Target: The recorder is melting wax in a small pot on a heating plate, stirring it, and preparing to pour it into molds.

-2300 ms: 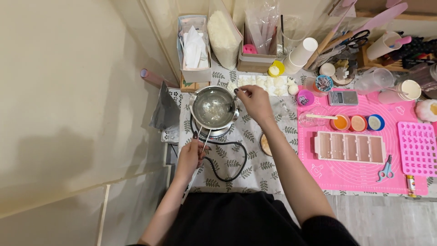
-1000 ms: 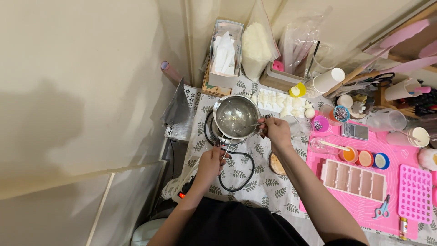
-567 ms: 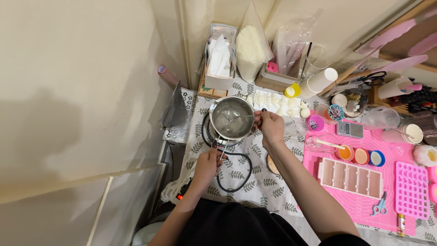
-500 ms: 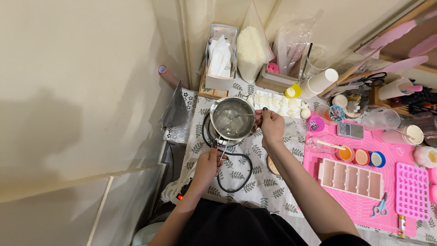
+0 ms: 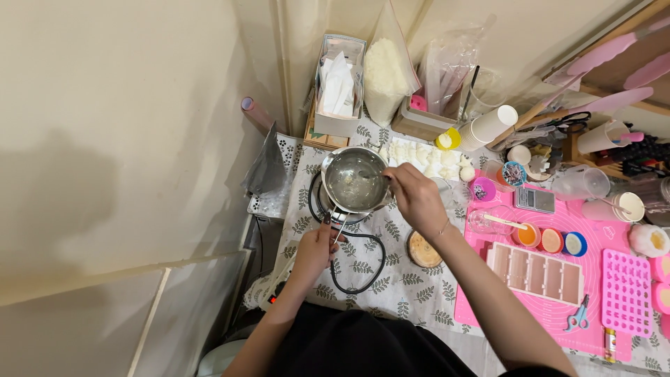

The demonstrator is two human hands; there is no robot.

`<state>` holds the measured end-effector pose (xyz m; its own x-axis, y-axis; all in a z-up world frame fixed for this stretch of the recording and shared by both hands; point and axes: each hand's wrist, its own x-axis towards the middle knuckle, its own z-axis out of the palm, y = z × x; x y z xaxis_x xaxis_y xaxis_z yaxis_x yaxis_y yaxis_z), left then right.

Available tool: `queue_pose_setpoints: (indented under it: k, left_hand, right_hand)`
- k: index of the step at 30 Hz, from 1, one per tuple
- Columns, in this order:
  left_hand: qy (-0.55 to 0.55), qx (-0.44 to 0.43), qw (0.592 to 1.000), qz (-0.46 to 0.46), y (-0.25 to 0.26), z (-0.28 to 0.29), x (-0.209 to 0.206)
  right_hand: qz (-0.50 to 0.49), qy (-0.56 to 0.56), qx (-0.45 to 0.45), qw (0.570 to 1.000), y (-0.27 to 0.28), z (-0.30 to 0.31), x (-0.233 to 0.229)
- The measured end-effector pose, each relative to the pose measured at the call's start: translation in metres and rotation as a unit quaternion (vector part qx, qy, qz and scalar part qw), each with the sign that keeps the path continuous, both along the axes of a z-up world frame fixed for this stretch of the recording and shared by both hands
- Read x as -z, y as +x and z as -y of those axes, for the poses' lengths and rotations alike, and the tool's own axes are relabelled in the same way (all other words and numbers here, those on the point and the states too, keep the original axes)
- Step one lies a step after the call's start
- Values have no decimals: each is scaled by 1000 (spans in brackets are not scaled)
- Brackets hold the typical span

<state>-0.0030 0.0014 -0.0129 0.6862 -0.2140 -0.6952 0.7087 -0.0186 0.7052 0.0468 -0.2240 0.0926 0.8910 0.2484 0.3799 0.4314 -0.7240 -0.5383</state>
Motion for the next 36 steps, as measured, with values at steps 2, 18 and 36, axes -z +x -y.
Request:
queue_pose_setpoints:
  k: [2, 18, 36]
  left_hand:
    - [10, 10, 1000, 3, 2, -2, -1]
    - [30, -4, 999, 44, -7, 3, 18]
    - [19, 2, 999, 49, -7, 1, 16]
  right_hand:
    - [16, 11, 10, 1000, -6, -4, 3]
    - [-284, 167, 281, 901, 5, 0, 74]
    - [-318, 589, 334, 664, 7, 12, 127]
